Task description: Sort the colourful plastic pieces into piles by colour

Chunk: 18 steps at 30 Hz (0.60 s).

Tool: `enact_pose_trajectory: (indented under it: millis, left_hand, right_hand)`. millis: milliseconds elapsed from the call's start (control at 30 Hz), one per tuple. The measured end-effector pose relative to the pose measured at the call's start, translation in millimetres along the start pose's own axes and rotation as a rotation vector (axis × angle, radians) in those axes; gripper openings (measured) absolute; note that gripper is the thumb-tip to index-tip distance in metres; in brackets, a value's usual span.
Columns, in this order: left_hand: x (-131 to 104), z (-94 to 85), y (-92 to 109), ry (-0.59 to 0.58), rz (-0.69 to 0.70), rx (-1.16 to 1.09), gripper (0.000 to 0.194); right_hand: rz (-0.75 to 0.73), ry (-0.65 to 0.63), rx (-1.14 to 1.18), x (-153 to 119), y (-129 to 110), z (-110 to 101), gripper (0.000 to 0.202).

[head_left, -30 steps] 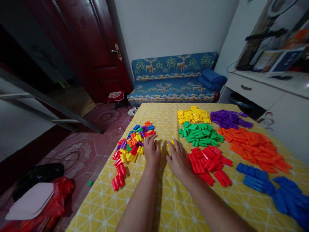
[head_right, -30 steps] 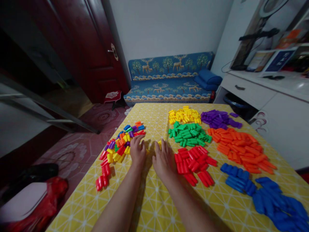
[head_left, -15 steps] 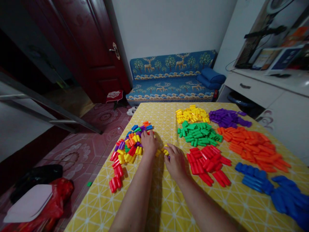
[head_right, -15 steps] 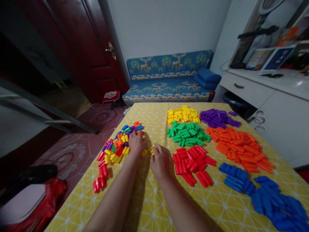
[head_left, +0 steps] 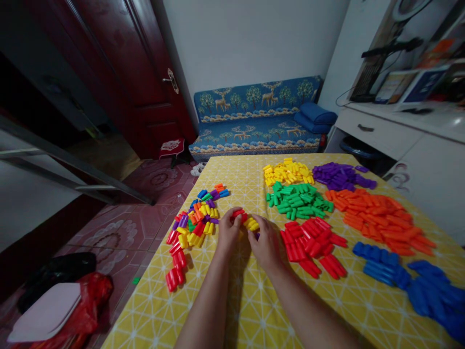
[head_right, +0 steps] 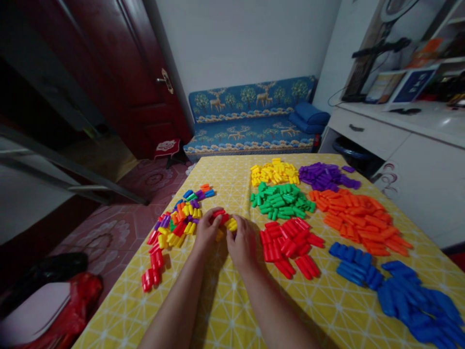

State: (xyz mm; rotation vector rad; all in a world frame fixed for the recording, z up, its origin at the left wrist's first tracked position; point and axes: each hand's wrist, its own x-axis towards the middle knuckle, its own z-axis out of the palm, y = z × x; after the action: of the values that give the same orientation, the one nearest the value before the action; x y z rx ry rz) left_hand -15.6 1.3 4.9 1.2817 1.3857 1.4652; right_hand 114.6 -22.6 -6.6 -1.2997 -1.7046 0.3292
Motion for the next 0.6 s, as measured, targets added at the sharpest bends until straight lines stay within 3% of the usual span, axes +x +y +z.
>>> enact_pose_trajectory:
  millis: [67, 167, 600]
  left_hand:
    - [-8, 3.6, 2, -0.036, -0.15, -0.255, 0.038]
    - [-14, 6.0, 6, -0.095, -0.254, -0.406, 0.047]
    - [-13, 8.4, 8, -0.129, -0.228, -0.41, 0.044]
  right_hand:
    - [-0.013, 0.022, 0.027, 1, -2, -3, 0.043]
    - [-0.062, -0.012, 0.069, 3, -7, -10, 0.04]
    - [-0.089, 0.038, 0.201, 0, -12, -12, 0.019]
